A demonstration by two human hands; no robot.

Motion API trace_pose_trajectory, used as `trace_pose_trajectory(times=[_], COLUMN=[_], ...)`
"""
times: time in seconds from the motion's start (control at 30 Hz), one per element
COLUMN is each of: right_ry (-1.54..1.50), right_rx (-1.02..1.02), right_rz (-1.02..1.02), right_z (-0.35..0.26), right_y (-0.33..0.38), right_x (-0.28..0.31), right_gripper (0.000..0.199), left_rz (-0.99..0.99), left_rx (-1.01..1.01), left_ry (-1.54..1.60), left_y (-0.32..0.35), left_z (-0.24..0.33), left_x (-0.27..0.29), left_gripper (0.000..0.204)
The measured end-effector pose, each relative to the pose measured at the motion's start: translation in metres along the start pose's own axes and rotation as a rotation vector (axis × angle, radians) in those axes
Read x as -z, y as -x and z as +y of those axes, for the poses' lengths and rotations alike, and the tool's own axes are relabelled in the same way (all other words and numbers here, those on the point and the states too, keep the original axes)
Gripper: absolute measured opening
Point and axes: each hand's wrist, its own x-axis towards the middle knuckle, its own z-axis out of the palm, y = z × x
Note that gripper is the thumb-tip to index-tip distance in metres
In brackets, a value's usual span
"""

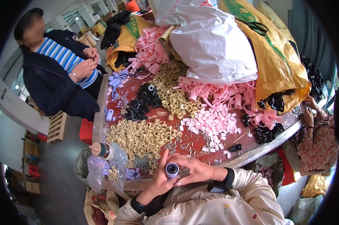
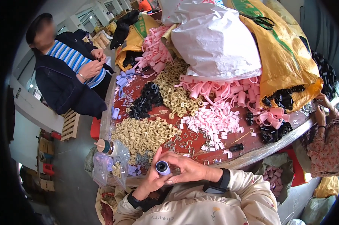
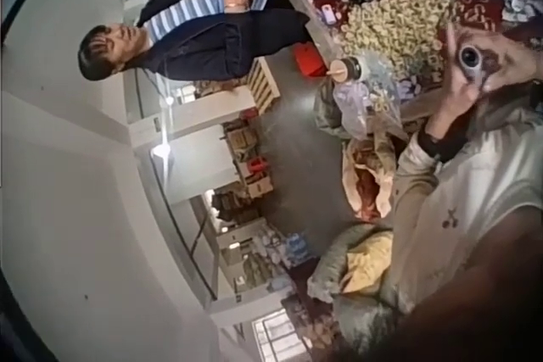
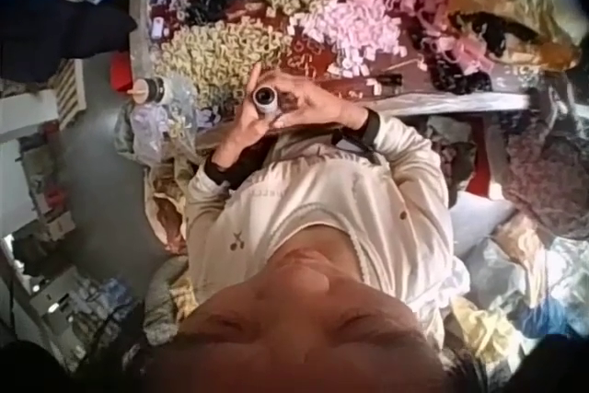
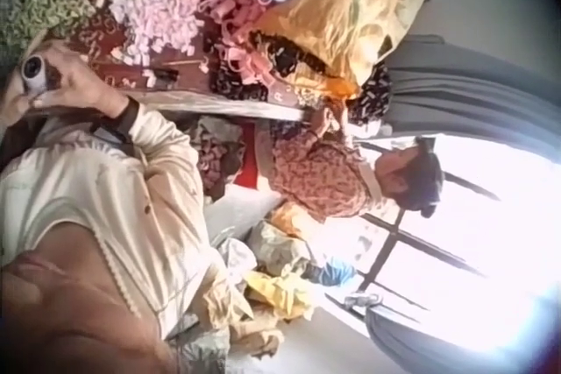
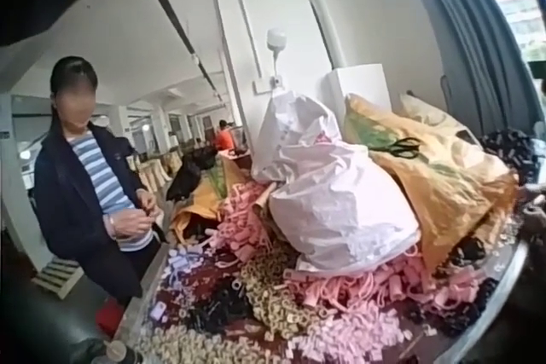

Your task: The person picks up a black plastic component and a metal clip, fits the clip into the component, and then slides a pink plastic sleeve over the assembly. The completed unit is then placed on the table before the person reaches for the next set of parts.

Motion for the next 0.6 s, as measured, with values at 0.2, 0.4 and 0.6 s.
trace_pose_trajectory(times=[0.2, 0.4, 0.6], right_ry=[0.013, 0.064, 0.081], right_rx=[0.011, 0.045, 0.027], right_rz=[-0.085, -0.135, -0.178], right_z=[0.001, 0.003, 0.008], right_y=[-0.004, -0.013, -0.022], right_x=[0.001, -0.003, -0.002], right_gripper=[0.041, 0.043, 0.045], left_rz=[-0.006, 0.023, 0.054], left_rx=[0.092, 0.085, 0.113], left_ry=[-0.212, -0.292, -0.295], left_y=[0.009, 0.013, 0.013], left_z=[0.016, 0.029, 0.028], left_x=[0.013, 0.023, 0.031], left_gripper=[0.079, 0.076, 0.075])
